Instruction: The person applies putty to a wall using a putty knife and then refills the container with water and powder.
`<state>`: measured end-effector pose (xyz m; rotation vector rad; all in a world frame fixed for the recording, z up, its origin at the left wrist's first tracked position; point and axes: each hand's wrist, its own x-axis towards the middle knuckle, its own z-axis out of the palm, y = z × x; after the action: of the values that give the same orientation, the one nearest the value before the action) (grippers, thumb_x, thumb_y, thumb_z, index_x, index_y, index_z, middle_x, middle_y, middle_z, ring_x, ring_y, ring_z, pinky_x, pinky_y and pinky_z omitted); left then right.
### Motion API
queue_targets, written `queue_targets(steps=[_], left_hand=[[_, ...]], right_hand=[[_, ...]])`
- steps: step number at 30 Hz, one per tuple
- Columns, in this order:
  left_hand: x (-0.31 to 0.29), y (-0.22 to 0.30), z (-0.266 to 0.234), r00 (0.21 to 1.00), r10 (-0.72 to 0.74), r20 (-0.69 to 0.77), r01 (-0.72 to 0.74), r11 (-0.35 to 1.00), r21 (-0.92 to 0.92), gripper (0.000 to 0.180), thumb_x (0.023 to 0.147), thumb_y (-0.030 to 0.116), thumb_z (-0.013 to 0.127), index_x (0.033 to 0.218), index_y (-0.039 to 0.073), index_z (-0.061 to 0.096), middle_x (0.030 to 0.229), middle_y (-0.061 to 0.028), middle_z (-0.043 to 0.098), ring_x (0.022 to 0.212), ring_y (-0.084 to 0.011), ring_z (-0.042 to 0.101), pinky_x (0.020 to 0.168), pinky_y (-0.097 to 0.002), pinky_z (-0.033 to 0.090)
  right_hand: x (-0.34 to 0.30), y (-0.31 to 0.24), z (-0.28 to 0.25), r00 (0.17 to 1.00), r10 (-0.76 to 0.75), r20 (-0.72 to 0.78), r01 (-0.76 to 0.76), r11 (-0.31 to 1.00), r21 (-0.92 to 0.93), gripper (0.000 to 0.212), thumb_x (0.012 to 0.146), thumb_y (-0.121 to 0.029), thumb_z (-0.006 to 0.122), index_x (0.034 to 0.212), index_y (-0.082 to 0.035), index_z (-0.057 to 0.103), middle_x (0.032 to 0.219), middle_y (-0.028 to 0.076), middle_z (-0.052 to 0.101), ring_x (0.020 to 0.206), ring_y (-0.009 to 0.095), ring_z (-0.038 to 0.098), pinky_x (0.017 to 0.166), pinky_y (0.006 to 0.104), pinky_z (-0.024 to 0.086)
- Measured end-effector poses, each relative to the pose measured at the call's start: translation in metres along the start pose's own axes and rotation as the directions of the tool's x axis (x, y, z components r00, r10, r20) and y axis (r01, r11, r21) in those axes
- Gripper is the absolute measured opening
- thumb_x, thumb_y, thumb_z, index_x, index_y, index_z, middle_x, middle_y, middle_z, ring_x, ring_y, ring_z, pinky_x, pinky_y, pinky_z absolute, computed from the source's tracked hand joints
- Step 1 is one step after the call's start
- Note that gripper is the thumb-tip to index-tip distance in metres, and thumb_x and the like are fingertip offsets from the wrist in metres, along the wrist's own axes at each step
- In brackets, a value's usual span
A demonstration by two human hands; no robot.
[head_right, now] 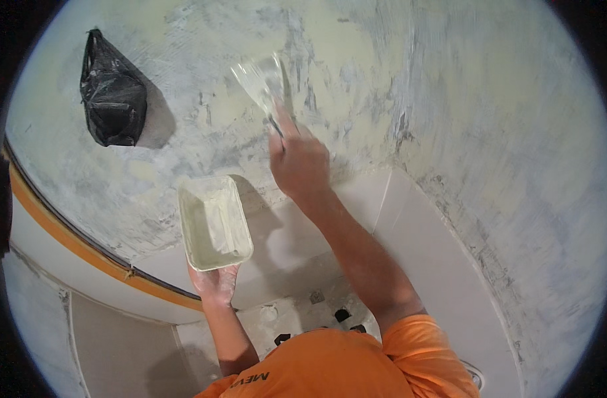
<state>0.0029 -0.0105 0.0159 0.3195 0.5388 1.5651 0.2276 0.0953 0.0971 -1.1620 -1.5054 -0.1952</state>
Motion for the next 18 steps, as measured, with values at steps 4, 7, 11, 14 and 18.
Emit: queue_targets(steps=[4,7,11,14,18], left_hand=[[0.008,-0.004,-0.014,0.999,0.041,-0.016,-0.04,0.997,0.059,0.052,0.101,0.042,0.049,0.14,0.007,0.052,0.134,-0.0107,0.058,0.121,-0.0333,0.06,0.092,-0.0533,0.057],[0.012,-0.012,-0.038,0.974,0.226,-0.017,-0.215,0.944,0.249,0.052,0.101,0.042,0.05,0.139,0.007,0.052,0.134,-0.0111,0.058,0.12,-0.0333,0.06,0.093,-0.0521,0.057],[0.003,0.004,-0.021,0.989,0.114,-0.091,-0.11,0.993,0.05,0.053,0.1,0.043,0.052,0.14,0.007,0.052,0.136,-0.0118,0.056,0.119,-0.0332,0.06,0.092,-0.0501,0.058],[0.0,0.007,-0.035,0.986,0.156,-0.054,-0.154,0.987,0.043,0.053,0.101,0.042,0.053,0.14,0.008,0.051,0.136,-0.0126,0.056,0.12,-0.0328,0.06,0.092,-0.0503,0.058],[0.001,0.004,-0.046,0.915,0.403,0.011,-0.382,0.86,0.339,0.051,0.102,0.041,0.052,0.14,0.007,0.049,0.141,-0.0123,0.051,0.123,-0.0351,0.058,0.093,-0.0534,0.057]], right_hand=[[0.003,0.005,0.038,0.987,0.129,0.101,-0.105,0.972,-0.212,0.063,0.096,-0.02,0.059,0.155,-0.011,0.039,0.086,0.02,0.066,0.068,0.039,0.066,0.062,0.0505,0.054],[-0.059,0.046,0.077,0.999,0.025,-0.033,-0.028,0.996,-0.086,0.064,0.095,-0.016,0.059,0.154,-0.004,0.04,0.079,0.02,0.064,0.071,0.04,0.065,0.064,0.0513,0.053],[-0.133,0.064,0.08,0.947,0.224,0.231,-0.17,0.957,-0.233,0.063,0.099,-0.02,0.055,0.157,-0.005,0.036,0.086,0.018,0.065,0.07,0.039,0.065,0.065,0.0518,0.052],[-0.188,0.082,0.077,0.902,0.272,0.336,-0.196,0.95,-0.242,0.059,0.1,-0.02,0.055,0.154,-0.004,0.04,0.088,0.018,0.066,0.069,0.038,0.064,0.065,0.0511,0.051],[-0.229,0.092,0.058,0.927,0.164,0.337,-0.127,0.984,-0.127,0.051,0.098,-0.019,0.06,0.144,-0.001,0.052,0.085,0.017,0.066,0.068,0.035,0.065,0.064,0.0476,0.052]])
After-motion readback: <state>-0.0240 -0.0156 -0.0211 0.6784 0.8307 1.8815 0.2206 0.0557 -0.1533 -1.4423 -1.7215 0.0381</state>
